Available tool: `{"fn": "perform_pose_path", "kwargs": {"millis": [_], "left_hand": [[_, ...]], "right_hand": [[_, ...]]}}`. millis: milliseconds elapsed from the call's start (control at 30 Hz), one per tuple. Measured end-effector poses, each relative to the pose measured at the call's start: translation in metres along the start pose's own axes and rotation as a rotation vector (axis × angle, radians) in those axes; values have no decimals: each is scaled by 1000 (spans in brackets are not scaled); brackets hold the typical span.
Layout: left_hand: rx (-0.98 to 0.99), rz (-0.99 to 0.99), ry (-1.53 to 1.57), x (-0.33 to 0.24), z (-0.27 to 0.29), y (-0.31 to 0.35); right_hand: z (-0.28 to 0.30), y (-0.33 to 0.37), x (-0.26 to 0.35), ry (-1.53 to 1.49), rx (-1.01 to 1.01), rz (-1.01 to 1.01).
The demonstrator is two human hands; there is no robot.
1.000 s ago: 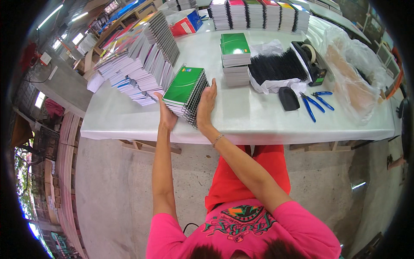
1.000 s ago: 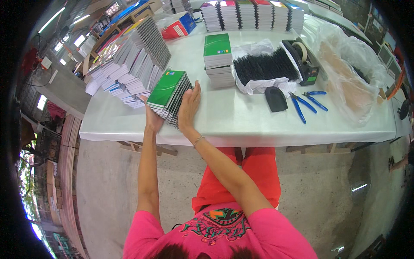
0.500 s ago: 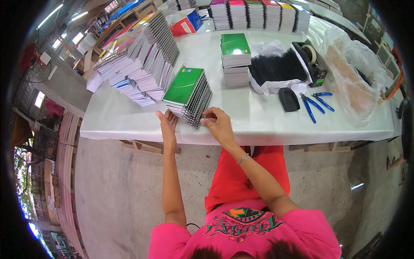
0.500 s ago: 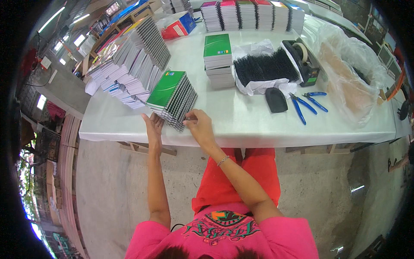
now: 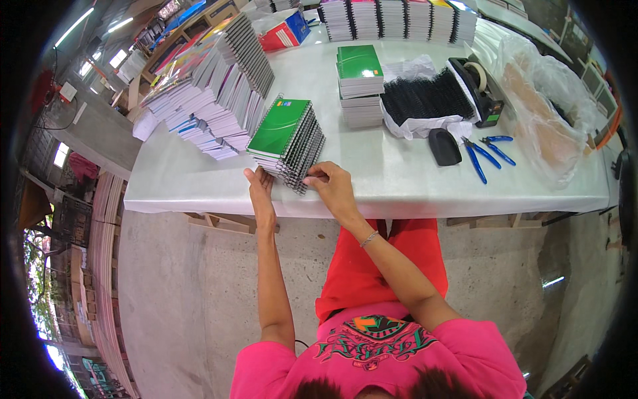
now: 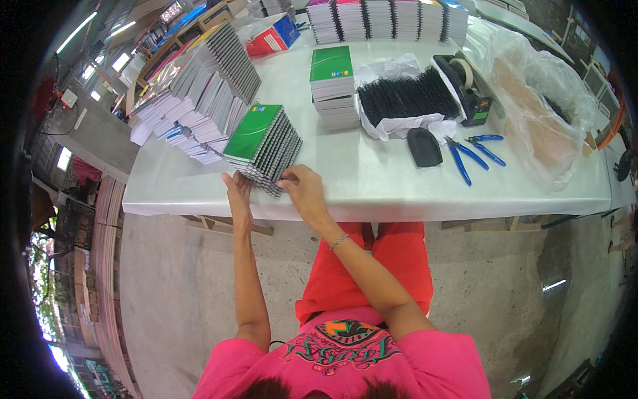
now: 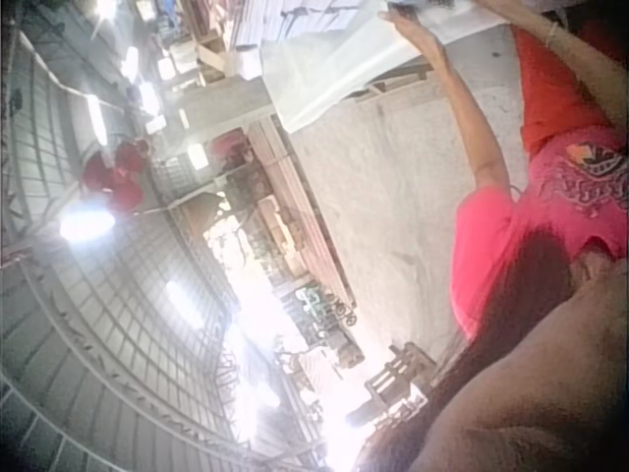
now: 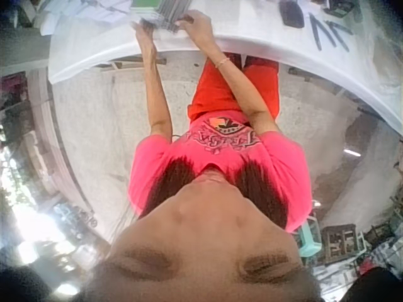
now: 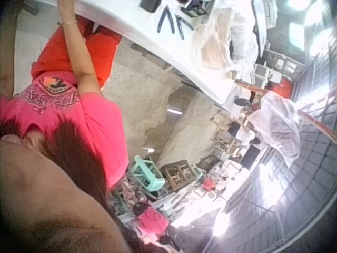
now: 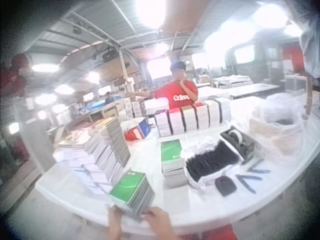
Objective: The person finishes spiral-bound notebooks by inserting a wire coil, trimming it with blue pliers, and tucking the ends by hand before placing them on a stack.
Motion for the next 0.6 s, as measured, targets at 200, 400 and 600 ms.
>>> {"fn": "perform_pose_path", "kwargs": {"millis": [200,400,600], "left_hand": [[45,-17,-26,-4,-5,2],[22,-6,-9,-4,-4,3],[26,7,-17,-6,-4,3]], "right_hand": [[0,-2,0,50,-33,38],[0,-2,2,72,-34,17],[0,-3,-1,26,-27,11]]}}
Point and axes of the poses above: each hand's wrist, its own y-axis away from the middle knuckle, its own z-axis out of the back of the hand, x = y × z, the point moved 7 cm from there along -y, towards the middle knuckle, and after that the axes turned 2 degrees about -y, right-handed, at the moved point
